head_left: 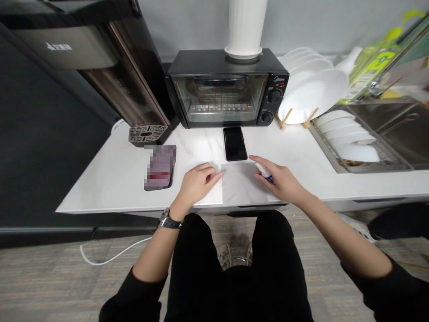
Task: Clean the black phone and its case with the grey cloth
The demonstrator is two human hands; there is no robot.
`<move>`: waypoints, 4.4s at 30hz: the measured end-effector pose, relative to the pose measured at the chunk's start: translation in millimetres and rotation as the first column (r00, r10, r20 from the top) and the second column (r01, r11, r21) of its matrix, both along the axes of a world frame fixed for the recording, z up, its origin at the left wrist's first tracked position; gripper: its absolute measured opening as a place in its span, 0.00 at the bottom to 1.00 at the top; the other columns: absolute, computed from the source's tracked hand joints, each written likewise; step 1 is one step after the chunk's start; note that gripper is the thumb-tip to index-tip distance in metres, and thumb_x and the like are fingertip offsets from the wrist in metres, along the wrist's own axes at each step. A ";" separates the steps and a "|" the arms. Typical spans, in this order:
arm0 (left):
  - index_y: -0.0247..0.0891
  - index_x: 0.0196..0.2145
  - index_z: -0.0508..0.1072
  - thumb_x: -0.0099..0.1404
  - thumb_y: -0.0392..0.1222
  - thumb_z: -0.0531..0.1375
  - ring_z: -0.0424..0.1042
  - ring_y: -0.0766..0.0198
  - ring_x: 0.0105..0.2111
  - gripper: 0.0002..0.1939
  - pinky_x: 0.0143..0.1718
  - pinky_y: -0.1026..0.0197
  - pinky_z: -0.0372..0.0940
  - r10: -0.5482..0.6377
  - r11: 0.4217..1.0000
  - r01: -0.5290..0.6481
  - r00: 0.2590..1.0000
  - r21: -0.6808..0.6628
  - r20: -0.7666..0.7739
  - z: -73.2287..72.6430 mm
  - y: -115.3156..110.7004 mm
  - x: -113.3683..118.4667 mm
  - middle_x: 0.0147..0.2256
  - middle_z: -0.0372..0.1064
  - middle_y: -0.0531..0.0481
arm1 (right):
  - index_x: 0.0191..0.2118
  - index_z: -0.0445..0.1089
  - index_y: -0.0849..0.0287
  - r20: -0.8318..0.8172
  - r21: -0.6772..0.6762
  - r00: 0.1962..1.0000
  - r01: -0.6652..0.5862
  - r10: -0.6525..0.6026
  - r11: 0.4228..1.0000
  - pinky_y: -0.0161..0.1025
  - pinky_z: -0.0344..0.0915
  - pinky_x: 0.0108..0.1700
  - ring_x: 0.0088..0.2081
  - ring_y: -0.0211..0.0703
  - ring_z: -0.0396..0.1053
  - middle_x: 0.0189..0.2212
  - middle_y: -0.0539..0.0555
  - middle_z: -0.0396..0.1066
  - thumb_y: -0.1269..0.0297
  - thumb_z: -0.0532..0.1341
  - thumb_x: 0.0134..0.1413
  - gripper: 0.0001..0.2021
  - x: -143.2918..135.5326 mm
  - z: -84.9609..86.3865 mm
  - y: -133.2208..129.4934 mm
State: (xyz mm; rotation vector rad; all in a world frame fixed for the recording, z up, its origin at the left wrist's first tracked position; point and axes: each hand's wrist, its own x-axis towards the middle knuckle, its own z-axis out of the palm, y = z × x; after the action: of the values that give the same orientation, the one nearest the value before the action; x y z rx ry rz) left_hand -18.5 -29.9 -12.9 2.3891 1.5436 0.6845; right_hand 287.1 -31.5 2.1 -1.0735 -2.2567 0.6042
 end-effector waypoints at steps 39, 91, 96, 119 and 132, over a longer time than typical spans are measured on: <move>0.39 0.25 0.64 0.77 0.53 0.56 0.65 0.66 0.30 0.24 0.33 0.59 0.54 -0.002 1.000 0.002 0.999 -0.008 0.033 2.9 -3.3 -0.2 0.30 0.66 0.53 | 0.41 0.70 0.58 -0.072 -0.184 0.997 0.002 -0.016 0.983 0.38 0.62 0.36 0.31 0.40 0.67 0.32 0.53 0.73 0.32 0.53 0.65 0.30 4.1 10.6 34.1; 0.39 0.26 0.65 0.77 0.50 0.56 0.63 0.66 0.28 0.21 0.33 0.60 0.55 -0.007 0.999 0.014 0.980 -0.034 0.200 14.9 -13.9 3.4 0.27 0.64 0.54 | 0.32 0.75 0.58 0.428 0.222 0.891 0.062 -0.154 0.973 0.39 0.43 0.32 0.27 0.39 0.66 0.27 0.55 0.75 0.34 0.46 0.68 0.34 1.1 14.3 22.6; 0.40 0.28 0.67 0.74 0.56 0.60 0.66 0.67 0.28 0.22 0.31 0.60 0.58 -0.185 0.982 0.188 0.974 -0.005 0.127 35.9 -54.8 37.5 0.28 0.68 0.56 | 0.36 0.72 0.58 0.413 0.264 0.911 -0.093 -0.026 0.960 0.40 0.48 0.34 0.33 0.42 0.70 0.32 0.55 0.75 0.26 0.50 0.62 0.36 1.0 22.5 -22.0; 0.38 0.70 0.54 0.76 0.59 0.55 0.78 0.53 0.51 0.34 0.51 0.52 0.73 0.116 0.970 -0.130 0.990 -0.206 -0.079 58.1 14.9 62.3 0.63 0.66 0.35 | 0.25 0.59 0.55 -0.611 -0.237 0.672 0.349 -0.418 0.907 0.37 0.56 0.30 0.27 0.38 0.60 0.23 0.51 0.62 0.30 0.45 0.66 0.33 41.2 -4.0 68.4; 0.24 0.73 0.51 0.69 0.66 0.57 0.63 0.34 0.63 0.50 0.61 0.42 0.64 0.274 0.942 -0.321 0.904 -0.099 -0.329 28.4 102.1 104.4 0.63 0.62 0.23 | 0.47 0.65 0.53 -0.563 -0.109 0.695 0.474 -0.448 0.874 0.42 0.64 0.46 0.37 0.40 0.63 0.37 0.50 0.68 0.38 0.60 0.62 0.23 32.2 -49.0 140.1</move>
State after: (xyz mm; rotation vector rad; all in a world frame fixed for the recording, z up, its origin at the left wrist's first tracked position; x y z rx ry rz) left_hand 85.8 72.2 15.5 2.2493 2.0394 0.2301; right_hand 319.3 108.7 -46.9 -1.1839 -1.3940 0.5583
